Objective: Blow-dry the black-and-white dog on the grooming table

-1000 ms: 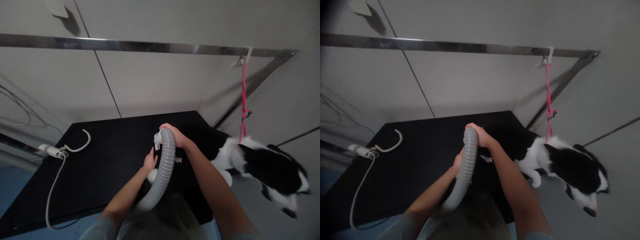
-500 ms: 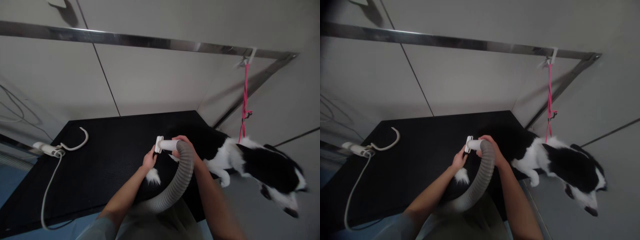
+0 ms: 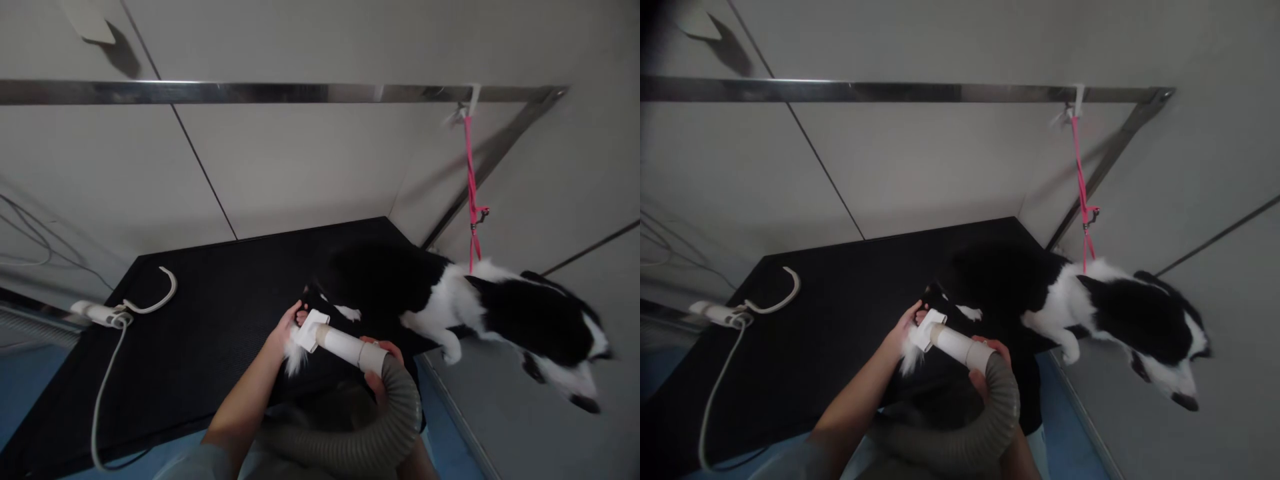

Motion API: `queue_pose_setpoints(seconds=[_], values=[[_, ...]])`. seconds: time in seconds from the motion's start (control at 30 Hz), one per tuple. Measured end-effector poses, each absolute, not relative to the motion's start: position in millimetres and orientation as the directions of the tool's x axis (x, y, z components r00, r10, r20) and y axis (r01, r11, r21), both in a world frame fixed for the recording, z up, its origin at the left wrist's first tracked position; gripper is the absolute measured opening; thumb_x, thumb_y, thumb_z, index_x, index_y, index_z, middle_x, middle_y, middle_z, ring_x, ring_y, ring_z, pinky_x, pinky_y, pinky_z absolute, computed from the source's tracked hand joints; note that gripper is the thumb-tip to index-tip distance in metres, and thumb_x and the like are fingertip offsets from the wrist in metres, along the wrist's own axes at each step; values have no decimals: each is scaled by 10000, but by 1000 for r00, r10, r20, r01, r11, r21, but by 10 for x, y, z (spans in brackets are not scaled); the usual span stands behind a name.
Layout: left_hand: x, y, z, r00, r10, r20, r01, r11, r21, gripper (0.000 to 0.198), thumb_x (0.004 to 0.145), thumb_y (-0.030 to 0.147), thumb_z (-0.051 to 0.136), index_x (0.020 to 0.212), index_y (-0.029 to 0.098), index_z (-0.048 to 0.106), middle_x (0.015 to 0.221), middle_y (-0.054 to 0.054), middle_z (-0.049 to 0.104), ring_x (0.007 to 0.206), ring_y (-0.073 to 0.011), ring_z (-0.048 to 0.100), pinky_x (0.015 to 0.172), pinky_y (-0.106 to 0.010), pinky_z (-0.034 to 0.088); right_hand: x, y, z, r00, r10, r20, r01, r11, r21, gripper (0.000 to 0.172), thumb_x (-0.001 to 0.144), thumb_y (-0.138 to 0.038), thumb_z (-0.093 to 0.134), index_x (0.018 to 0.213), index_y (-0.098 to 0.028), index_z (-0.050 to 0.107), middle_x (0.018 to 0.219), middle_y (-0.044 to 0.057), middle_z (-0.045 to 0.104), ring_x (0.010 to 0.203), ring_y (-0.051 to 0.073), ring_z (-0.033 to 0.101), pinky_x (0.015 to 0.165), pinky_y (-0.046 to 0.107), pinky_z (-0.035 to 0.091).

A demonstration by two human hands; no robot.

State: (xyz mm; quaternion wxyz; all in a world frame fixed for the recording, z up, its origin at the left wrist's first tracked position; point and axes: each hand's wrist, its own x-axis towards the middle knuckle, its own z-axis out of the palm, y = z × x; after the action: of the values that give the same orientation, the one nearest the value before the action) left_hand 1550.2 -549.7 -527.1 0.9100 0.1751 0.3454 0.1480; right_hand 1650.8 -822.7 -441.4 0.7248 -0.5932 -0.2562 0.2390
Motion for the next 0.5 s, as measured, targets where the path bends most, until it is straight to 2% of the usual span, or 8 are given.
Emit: queue_pose_setpoints(seconds=[0.07, 0.1, 0.2, 0.27, 0.4, 0.5], values=[[15497, -5539, -5254, 732, 386, -562, -243, 918, 315, 273, 986, 297, 570, 743, 172, 567, 438, 73, 394, 352, -66, 403, 389, -160, 321, 16492, -8283, -4344, 733, 669, 120, -10, 187, -982, 488, 708, -356, 788, 1138, -433, 570, 1223, 19, 697, 1206, 379, 652, 1040, 605, 514], [15508, -5562, -5246, 732, 377, -567, -251, 924, 289, 282, 990, 271, 557, 727, 171, 560, 437, 70, 407, 360, -65, 422, 404, -156, 338, 16482, -8302, -4307, 726, 674, 136, 2, 196, -981, 491, 704, -352, 792, 1133, -434, 569, 1216, 16, 696, 1199, 374, 651, 1030, 601, 518], [15549, -5635, -5224, 747, 290, -598, -164, 952, 258, 313, 996, 268, 520, 708, 157, 575, 518, 2, 565, 472, -123, 583, 522, -217, 482, 16429, -8333, -4209, 740, 651, 169, 4, 247, -969, 484, 747, -371, 754, 1181, -416, 545, 1244, 27, 679, 1224, 349, 626, 1035, 574, 512], [15559, -5676, -5209, 754, 253, -607, -116, 960, 256, 314, 999, 270, 502, 728, 143, 599, 585, -35, 628, 532, -158, 637, 564, -256, 519, 16403, -8353, -4171, 751, 636, 177, 1, 268, -963, 481, 772, -384, 729, 1213, -384, 538, 1254, 44, 672, 1225, 341, 620, 1038, 562, 509], [15557, -5729, -5158, 733, 304, -609, -209, 952, 224, 313, 1010, 239, 482, 734, 143, 594, 510, 25, 516, 403, -89, 500, 431, -180, 403, 16450, -8434, -4178, 744, 631, 219, 74, 247, -966, 474, 721, -346, 786, 1150, -373, 587, 1210, 40, 689, 1165, 346, 646, 993, 549, 532], [15587, -5784, -5124, 701, 335, -629, -250, 942, 223, 356, 1031, 264, 445, 727, 147, 590, 504, 26, 499, 395, -94, 490, 422, -186, 392, 16489, -8511, -4238, 761, 601, 242, 109, 249, -962, 513, 699, -371, 795, 1164, -399, 581, 1210, 26, 685, 1156, 363, 644, 971, 576, 538]])
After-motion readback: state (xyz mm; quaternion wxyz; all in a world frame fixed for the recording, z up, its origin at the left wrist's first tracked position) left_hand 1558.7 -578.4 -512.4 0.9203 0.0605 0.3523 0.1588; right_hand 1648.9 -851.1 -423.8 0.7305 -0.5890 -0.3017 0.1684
